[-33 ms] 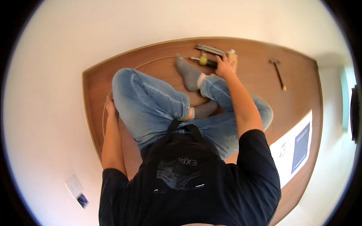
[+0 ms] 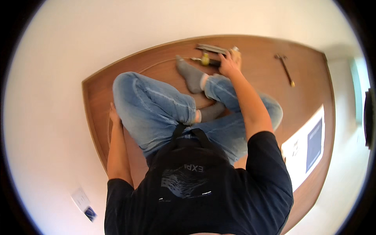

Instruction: The person installs wood baseboards along the bottom of a wall. The person uses a pneumatic nail gun to secure the baseboards to the wall, then measures a corner piece using a ruler, fits a custom-cut wood section around a corner, and hammers it into place.

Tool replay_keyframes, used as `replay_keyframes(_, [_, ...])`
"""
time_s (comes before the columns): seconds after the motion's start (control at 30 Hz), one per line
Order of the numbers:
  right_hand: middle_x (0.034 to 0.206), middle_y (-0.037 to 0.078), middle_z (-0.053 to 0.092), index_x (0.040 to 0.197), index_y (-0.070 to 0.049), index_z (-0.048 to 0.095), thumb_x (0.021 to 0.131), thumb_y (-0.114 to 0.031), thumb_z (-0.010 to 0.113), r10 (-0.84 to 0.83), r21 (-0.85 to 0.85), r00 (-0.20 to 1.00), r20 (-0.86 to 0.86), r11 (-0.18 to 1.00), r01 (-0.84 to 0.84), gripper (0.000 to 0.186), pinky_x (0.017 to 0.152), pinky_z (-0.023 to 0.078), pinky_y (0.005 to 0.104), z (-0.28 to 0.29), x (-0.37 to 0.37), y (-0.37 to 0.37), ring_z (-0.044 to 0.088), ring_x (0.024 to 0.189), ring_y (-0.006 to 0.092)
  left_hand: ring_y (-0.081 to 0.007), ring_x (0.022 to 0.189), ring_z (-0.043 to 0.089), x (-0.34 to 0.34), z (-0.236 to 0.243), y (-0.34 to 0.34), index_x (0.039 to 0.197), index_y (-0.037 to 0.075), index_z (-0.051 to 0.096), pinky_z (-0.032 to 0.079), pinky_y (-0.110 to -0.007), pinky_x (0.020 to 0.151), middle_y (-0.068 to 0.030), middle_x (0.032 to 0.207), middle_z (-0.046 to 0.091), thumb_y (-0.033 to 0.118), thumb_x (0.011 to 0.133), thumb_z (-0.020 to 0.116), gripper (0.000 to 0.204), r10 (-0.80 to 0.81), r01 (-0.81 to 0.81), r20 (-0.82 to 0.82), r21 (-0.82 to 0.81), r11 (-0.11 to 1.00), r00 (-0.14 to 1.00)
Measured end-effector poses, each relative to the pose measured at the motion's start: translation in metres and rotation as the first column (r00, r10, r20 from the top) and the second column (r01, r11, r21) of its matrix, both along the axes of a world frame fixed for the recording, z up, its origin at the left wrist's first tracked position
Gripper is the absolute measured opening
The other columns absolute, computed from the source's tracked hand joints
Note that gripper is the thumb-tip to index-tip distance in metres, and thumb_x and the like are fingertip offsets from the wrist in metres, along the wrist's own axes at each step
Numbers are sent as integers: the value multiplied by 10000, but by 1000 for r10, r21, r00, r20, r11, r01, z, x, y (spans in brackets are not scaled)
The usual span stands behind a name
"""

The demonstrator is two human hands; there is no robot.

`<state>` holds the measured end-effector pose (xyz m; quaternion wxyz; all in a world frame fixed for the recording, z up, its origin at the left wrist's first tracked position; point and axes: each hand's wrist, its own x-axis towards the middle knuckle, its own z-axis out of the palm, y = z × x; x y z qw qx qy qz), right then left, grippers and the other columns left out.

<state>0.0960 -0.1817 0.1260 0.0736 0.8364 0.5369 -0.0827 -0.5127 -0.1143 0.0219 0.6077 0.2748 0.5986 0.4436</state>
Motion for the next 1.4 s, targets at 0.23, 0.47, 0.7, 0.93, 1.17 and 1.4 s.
replay_keyframes(0.23, [1708,149,341,1521,-233,575,952,-243,601,34,99,976,216,993,-56,570,1256,231,640,106,26,-16,312,1571,378,-374,1162,644,45,26,-38,1269,-10,665,528,-481,1002,-220,1273,677,315,1019,576,419,-387,604,-732,42,796,561])
replay_keyframes(0.47, [1725,150,327,1579,-169,519,984,-259,606,-94,-27,967,238,994,103,608,1291,230,549,211,56,-21,283,1588,360,-411,1355,537,-27,51,-57,1358,17,630,448,-525,1132,-251,1481,561,179,948,656,442,-186,705,-980,-87,704,64])
replay_keyframes(0.7, [1349,223,694,1438,-158,659,962,-246,568,-120,-115,989,85,985,129,493,1101,502,487,135,151,11,656,1249,400,-388,1524,376,-20,-5,-163,1592,169,473,299,-556,1239,-180,1691,371,280,1024,559,585,-12,447,-999,-24,894,-30])
replay_keyframes(0.93, [1391,179,691,1450,-174,656,1005,-300,583,-46,-144,999,-24,989,42,468,1110,507,480,77,132,83,637,1300,393,-333,1566,334,-16,20,-158,1577,227,496,220,-552,1270,-78,1706,384,285,1052,491,529,25,110,-991,10,994,-131])
replay_keyframes(1.17, [1282,206,736,1349,-95,706,972,-264,597,-5,-144,998,-67,989,-5,427,1053,546,470,44,189,85,691,1200,402,-340,1545,366,-32,44,-177,1573,210,497,260,-569,1250,-83,1695,399,339,1058,448,533,55,151,-985,30,988,-165])
replay_keyframes(1.4, [1255,210,742,1337,-100,711,951,-252,626,25,-311,997,-72,949,-46,424,1036,555,468,54,251,76,702,1173,403,-387,1525,391,-31,36,-175,1539,177,559,276,-567,1247,-115,1666,442,344,1060,441,520,69,97,-987,55,994,-147])
